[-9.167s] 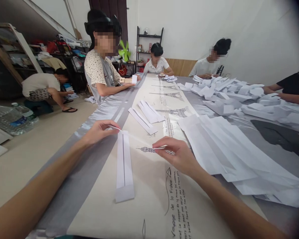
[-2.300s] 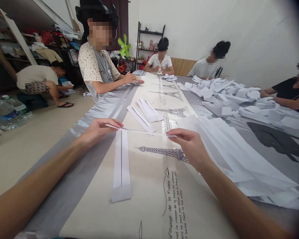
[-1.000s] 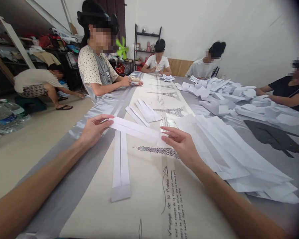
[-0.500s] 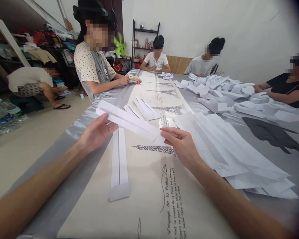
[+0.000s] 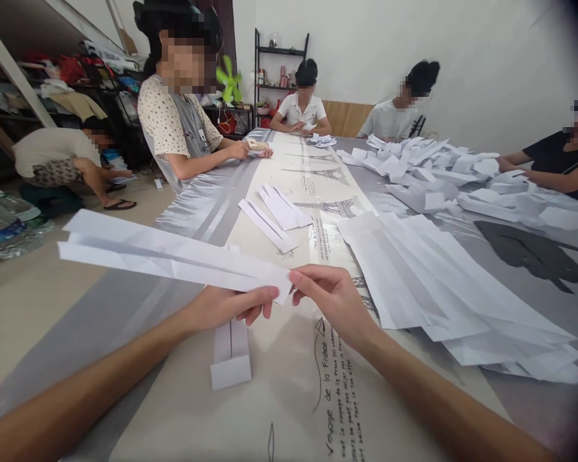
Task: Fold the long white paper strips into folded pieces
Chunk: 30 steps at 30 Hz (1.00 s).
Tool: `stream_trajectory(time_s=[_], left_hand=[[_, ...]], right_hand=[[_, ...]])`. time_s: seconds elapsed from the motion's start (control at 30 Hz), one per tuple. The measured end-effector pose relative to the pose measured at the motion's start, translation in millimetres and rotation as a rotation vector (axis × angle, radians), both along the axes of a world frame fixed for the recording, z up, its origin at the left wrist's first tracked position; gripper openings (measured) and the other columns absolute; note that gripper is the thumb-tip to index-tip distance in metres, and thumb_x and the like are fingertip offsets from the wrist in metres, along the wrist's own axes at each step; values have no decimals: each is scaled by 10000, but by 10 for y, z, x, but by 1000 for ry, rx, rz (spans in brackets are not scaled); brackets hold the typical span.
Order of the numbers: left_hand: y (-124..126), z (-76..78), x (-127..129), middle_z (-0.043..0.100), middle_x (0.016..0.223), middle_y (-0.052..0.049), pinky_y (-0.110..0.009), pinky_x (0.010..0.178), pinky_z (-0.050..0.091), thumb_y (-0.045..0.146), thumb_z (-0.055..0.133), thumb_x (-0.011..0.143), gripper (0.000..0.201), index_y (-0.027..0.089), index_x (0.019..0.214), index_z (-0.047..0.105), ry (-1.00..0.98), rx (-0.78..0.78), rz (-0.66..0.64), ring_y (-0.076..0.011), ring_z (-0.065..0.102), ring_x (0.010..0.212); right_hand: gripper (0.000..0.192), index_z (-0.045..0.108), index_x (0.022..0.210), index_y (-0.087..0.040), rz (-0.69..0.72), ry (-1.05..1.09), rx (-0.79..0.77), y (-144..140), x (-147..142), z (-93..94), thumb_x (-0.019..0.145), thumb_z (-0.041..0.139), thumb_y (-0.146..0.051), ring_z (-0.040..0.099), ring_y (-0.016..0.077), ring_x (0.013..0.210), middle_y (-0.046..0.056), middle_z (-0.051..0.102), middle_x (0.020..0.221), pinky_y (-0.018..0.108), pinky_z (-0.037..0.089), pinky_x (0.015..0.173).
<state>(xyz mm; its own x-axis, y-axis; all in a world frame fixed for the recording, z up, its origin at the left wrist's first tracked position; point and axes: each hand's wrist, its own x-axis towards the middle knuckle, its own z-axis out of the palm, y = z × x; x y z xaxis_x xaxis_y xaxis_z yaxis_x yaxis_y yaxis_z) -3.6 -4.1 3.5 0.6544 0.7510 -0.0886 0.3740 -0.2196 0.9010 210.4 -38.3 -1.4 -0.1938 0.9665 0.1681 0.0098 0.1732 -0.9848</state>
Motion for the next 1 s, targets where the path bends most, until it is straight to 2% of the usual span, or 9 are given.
stream_trajectory(time_s=[0.13, 0.27, 0.4, 0.5, 0.6, 0.87, 1.0], left_hand=[[23, -22, -5, 586, 590, 28, -237, 579, 419, 557, 549, 943, 436, 192, 748, 683, 22, -58, -18, -107, 483, 529], [-14, -34, 41, 564, 585, 36, -238, 604, 433, 532, 546, 946, 432, 188, 708, 654, 4, -83, -66, -102, 472, 526], [-22, -51, 42, 556, 568, 37, -240, 588, 436, 480, 573, 939, 390, 179, 701, 644, -53, -91, -39, -98, 459, 506], [-25, -65, 48, 583, 596, 34, -237, 552, 425, 445, 604, 923, 325, 177, 747, 661, -100, -82, -18, -90, 448, 486], [-33, -67, 64, 560, 567, 33, -228, 522, 402, 444, 623, 907, 337, 175, 706, 655, -71, -91, -17, -89, 445, 485], [-26, -50, 57, 559, 560, 29, -234, 498, 382, 370, 630, 852, 244, 178, 704, 654, -168, -169, -33, -91, 415, 475], [-34, -40, 62, 543, 566, 29, -244, 539, 405, 391, 614, 850, 267, 188, 678, 636, -118, -155, -8, -108, 438, 517]], right_hand=[[314, 690, 633, -213, -21, -68, 62, 3, 27, -5, 918, 669, -341, 514, 112, 520, -8, 597, 612, 287, 433, 535], [333, 671, 635, -206, -22, -62, 45, -21, -6, -26, 935, 652, -349, 531, 110, 509, -10, 600, 615, 283, 438, 537], [346, 664, 656, -200, 5, -70, 23, -19, -19, -36, 948, 631, -382, 533, 111, 482, -14, 590, 589, 282, 424, 516], [359, 658, 636, -199, -26, -90, 53, -25, -37, -35, 948, 632, -375, 509, 103, 475, -18, 573, 575, 280, 406, 515], [371, 648, 615, -200, -52, -85, 77, -37, -52, -37, 945, 638, -369, 514, 106, 496, -10, 585, 607, 284, 420, 531], [263, 712, 751, -206, 144, -43, -32, 18, 26, -51, 933, 649, -385, 551, 123, 532, -4, 612, 640, 293, 465, 554], [197, 712, 758, -207, 161, -10, -37, 18, 17, -53, 895, 695, -347, 522, 104, 507, -16, 610, 645, 275, 454, 524]])
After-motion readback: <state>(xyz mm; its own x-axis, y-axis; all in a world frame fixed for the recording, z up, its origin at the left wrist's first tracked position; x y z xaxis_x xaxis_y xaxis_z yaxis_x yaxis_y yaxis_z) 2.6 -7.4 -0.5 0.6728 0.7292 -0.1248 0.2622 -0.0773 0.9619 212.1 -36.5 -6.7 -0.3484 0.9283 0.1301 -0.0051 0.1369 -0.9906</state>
